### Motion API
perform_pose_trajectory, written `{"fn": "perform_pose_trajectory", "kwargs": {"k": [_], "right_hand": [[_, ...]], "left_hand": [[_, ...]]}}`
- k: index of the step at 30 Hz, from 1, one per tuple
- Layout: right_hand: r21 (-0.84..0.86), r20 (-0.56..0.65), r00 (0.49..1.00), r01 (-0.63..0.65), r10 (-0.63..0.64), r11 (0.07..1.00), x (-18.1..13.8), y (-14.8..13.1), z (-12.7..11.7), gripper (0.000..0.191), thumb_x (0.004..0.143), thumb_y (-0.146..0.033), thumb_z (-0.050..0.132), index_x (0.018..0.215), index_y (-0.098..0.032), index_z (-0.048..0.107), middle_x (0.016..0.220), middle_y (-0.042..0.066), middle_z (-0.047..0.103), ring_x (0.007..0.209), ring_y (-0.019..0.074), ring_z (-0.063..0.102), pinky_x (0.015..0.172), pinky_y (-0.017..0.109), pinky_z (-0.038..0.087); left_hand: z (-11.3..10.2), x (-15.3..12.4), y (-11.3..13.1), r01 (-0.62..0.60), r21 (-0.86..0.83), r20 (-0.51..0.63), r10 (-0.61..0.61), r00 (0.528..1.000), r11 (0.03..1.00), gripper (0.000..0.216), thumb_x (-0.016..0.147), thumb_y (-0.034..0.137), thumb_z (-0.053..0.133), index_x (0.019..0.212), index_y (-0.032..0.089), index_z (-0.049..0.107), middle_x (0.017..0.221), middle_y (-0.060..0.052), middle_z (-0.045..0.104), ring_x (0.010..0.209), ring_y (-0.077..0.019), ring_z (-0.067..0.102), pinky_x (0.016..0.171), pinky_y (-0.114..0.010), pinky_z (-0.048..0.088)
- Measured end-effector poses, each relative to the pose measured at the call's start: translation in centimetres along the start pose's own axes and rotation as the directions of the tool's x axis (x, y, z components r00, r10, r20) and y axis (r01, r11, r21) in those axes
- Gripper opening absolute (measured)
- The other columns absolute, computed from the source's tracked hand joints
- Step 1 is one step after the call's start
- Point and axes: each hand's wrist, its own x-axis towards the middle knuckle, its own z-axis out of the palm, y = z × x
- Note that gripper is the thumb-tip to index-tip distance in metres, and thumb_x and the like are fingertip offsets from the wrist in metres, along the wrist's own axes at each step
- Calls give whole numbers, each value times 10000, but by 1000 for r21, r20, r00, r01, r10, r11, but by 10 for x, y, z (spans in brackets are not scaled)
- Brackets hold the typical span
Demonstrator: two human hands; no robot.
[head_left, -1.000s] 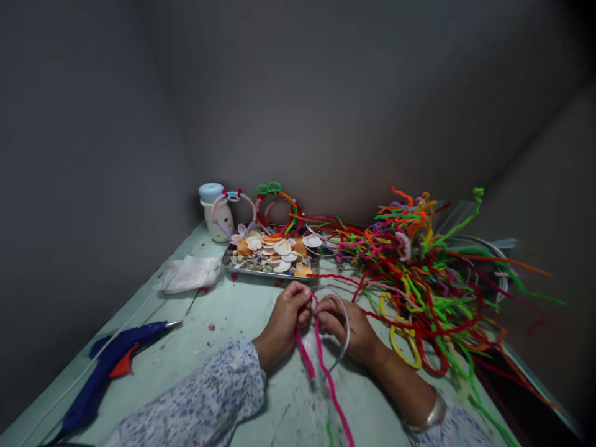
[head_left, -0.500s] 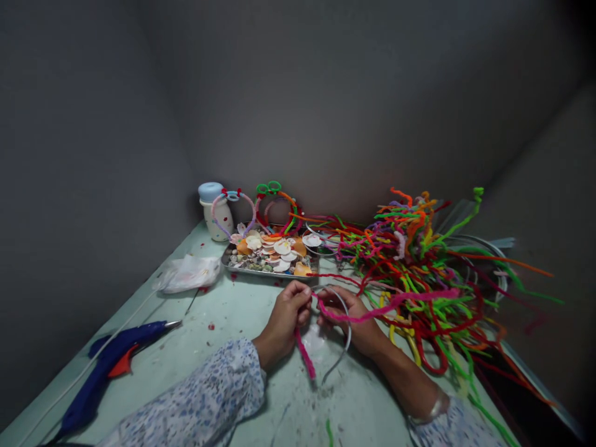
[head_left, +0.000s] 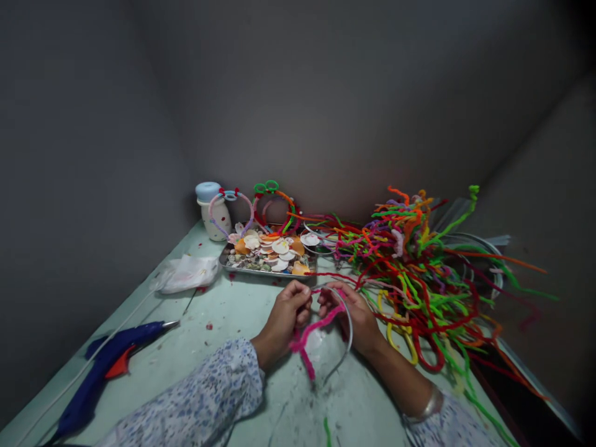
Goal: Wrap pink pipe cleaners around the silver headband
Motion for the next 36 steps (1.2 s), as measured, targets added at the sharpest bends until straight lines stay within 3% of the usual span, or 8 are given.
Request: {"fn": "perform_pose_trajectory", "kwargs": {"k": [8, 20, 28, 36], "right_hand": [[272, 25, 987, -159, 159, 949, 5, 1, -4, 255, 857, -410, 539, 931, -185, 633, 709, 37, 648, 559, 145, 607, 473, 230, 440], [369, 39, 970, -238, 240, 899, 11, 4, -11, 203, 835, -340, 569, 877, -158, 648, 643, 32, 661, 515, 130, 622, 443, 198, 453], [492, 54, 949, -296, 310, 819, 11, -5, -11, 399, 940, -374, 374, 863, -109, 663, 618, 85, 685, 519, 146, 646, 491, 222, 504], [501, 82, 937, -333, 339, 799, 11, -7, -12, 429, 940, -418, 375, 919, -95, 656, 621, 96, 683, 508, 148, 643, 489, 221, 507]], "left_hand": [[4, -4, -2, -12, 71, 44, 8, 999, 997, 220, 810, 327, 592, 775, 174, 437, 567, 82, 403, 364, -2, 266, 367, -154, 146], [5, -4, -2, 0, 121, 43, -5, 999, 993, 205, 813, 304, 585, 763, 169, 439, 569, 80, 379, 387, -7, 250, 382, -165, 156], [4, -4, -3, -1, 109, 55, -5, 998, 994, 203, 818, 307, 575, 768, 175, 430, 581, 79, 383, 382, -7, 249, 377, -170, 145], [5, -5, -1, -1, 107, 63, -6, 998, 994, 210, 809, 314, 589, 770, 173, 438, 583, 76, 389, 389, -7, 249, 382, -166, 153]]}}
